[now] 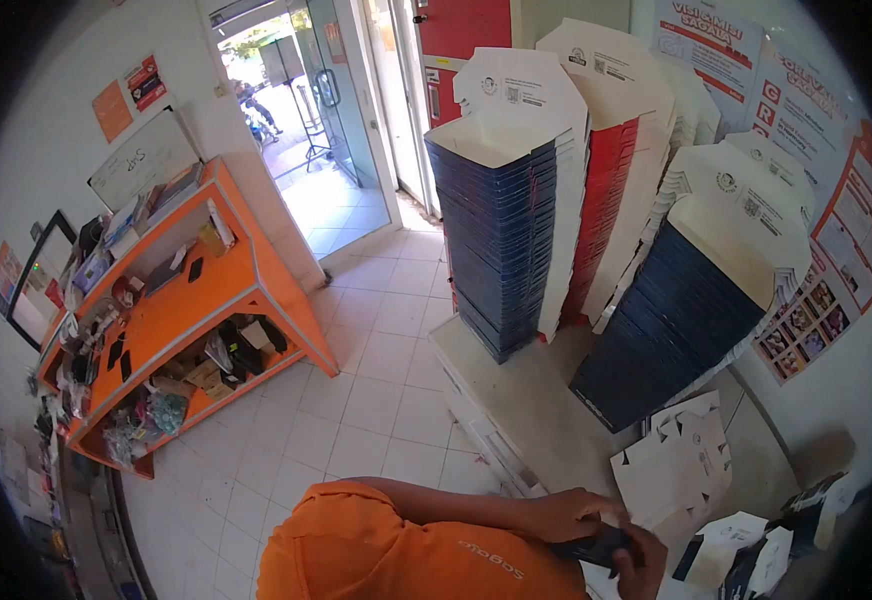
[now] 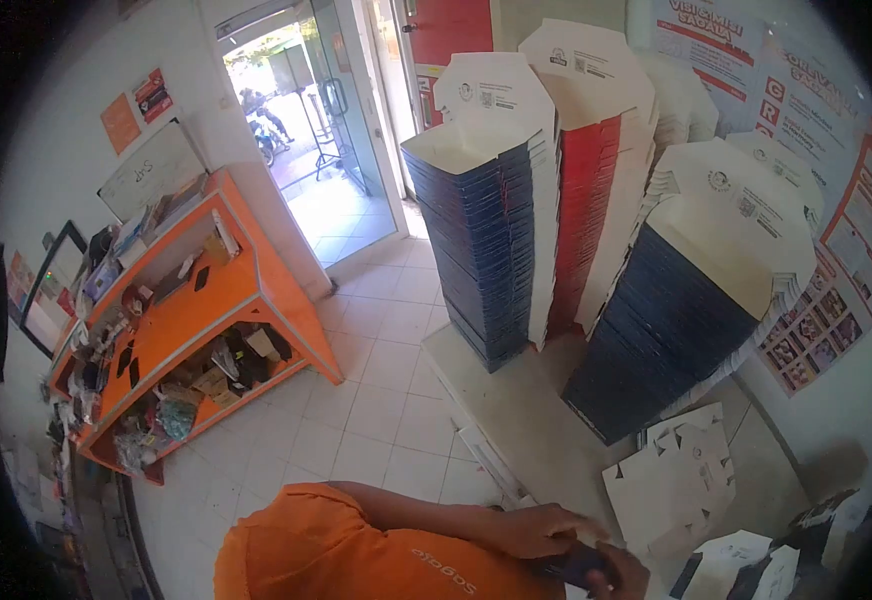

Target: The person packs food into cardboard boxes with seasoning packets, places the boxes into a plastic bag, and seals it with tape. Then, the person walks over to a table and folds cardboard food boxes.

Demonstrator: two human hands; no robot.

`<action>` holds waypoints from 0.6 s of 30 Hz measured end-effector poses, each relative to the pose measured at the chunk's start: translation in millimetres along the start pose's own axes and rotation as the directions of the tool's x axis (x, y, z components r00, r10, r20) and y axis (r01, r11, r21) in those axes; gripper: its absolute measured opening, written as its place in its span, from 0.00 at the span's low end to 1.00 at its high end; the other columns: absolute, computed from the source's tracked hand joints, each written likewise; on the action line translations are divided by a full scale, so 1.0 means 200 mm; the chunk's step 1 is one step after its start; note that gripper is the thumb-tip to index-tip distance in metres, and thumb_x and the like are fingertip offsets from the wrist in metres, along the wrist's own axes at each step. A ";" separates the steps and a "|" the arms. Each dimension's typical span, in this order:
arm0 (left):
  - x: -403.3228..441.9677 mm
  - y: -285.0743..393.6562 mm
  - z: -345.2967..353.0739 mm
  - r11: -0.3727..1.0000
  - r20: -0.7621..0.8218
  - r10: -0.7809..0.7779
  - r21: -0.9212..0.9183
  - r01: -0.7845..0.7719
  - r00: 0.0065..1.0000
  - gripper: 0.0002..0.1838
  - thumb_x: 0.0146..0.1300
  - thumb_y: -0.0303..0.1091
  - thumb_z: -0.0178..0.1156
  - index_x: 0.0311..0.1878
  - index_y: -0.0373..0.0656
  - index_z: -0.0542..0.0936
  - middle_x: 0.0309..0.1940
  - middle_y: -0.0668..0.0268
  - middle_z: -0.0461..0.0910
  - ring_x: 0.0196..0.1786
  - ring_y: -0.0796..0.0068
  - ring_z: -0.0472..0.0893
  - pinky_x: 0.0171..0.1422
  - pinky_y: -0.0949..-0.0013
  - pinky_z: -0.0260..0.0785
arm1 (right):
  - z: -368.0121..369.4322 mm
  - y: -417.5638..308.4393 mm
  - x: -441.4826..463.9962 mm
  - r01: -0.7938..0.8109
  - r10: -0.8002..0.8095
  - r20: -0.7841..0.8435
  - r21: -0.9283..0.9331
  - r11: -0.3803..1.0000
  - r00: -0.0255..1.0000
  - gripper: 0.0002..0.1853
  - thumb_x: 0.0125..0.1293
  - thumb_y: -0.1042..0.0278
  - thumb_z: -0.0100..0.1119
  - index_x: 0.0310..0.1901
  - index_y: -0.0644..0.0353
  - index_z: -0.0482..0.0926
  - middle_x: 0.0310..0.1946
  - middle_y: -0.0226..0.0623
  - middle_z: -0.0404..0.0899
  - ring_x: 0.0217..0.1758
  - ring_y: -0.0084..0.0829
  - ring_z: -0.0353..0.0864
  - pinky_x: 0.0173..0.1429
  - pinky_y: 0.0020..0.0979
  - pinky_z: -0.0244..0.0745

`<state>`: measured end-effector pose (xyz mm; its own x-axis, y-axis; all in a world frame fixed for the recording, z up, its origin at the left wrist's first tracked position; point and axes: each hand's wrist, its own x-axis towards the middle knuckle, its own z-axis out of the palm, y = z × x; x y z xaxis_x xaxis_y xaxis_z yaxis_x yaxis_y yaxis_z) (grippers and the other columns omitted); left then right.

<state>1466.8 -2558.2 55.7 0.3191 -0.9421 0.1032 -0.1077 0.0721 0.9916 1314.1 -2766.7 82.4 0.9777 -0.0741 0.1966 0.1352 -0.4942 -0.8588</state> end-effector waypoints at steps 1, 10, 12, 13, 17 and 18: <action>-0.02 0.14 -0.03 0.995 -0.001 -0.095 -0.030 0.095 0.995 0.22 0.76 0.30 0.53 0.70 0.43 0.66 0.36 0.56 0.85 0.42 0.66 0.86 0.46 0.66 0.72 | 0.02 -0.11 0.05 0.074 -0.070 0.033 -0.110 0.991 0.997 0.22 0.72 0.60 0.68 0.61 0.65 0.82 0.45 0.42 0.86 0.33 0.27 0.81 0.33 0.29 0.75; 0.01 0.14 0.04 0.990 -0.137 0.105 -0.084 -0.117 0.985 0.28 0.72 0.25 0.55 0.74 0.47 0.64 0.23 0.59 0.80 0.26 0.65 0.81 0.36 0.65 0.66 | 0.06 -0.24 0.09 -0.337 0.336 0.089 -0.002 0.942 0.938 0.15 0.72 0.64 0.69 0.54 0.65 0.86 0.33 0.39 0.88 0.25 0.26 0.80 0.30 0.32 0.77; 0.03 0.15 0.03 0.985 -0.096 0.140 -0.090 -0.149 0.986 0.26 0.73 0.26 0.56 0.73 0.46 0.66 0.21 0.61 0.78 0.25 0.67 0.79 0.36 0.66 0.65 | 0.01 -0.28 0.07 -0.308 0.308 0.098 -0.019 0.951 0.946 0.20 0.63 0.68 0.76 0.55 0.64 0.85 0.37 0.42 0.87 0.32 0.36 0.83 0.39 0.38 0.81; 0.07 0.14 0.04 0.984 -0.106 0.158 -0.062 -0.165 0.982 0.26 0.73 0.26 0.56 0.72 0.46 0.67 0.20 0.61 0.77 0.25 0.67 0.79 0.36 0.66 0.65 | 0.02 -0.31 0.06 -0.205 0.214 0.043 -0.157 0.966 0.976 0.22 0.60 0.69 0.78 0.55 0.64 0.84 0.39 0.44 0.86 0.35 0.39 0.84 0.41 0.40 0.81; 0.36 -0.14 0.08 0.917 -0.325 0.399 0.149 -0.370 0.858 0.24 0.75 0.33 0.59 0.71 0.43 0.69 0.43 0.58 0.79 0.47 0.64 0.79 0.54 0.61 0.69 | -0.14 -0.27 -0.09 -0.277 0.130 -0.315 -0.483 0.831 0.940 0.26 0.51 0.76 0.81 0.53 0.66 0.83 0.47 0.53 0.85 0.48 0.50 0.86 0.53 0.46 0.81; 0.41 -0.25 0.07 0.855 -0.427 0.518 0.228 -0.466 0.741 0.24 0.75 0.35 0.60 0.70 0.43 0.69 0.50 0.58 0.79 0.53 0.64 0.78 0.59 0.59 0.69 | -0.22 -0.30 -0.13 -0.352 0.093 -0.420 -0.595 0.723 0.903 0.26 0.51 0.77 0.80 0.53 0.69 0.83 0.49 0.55 0.85 0.47 0.48 0.86 0.49 0.43 0.83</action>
<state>1485.1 -2644.0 14.0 0.5824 -0.5212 0.6239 -0.4559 0.4260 0.7815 1273.3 -2772.7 149.6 0.8276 -0.4769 0.2961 -0.3417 -0.8465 -0.4083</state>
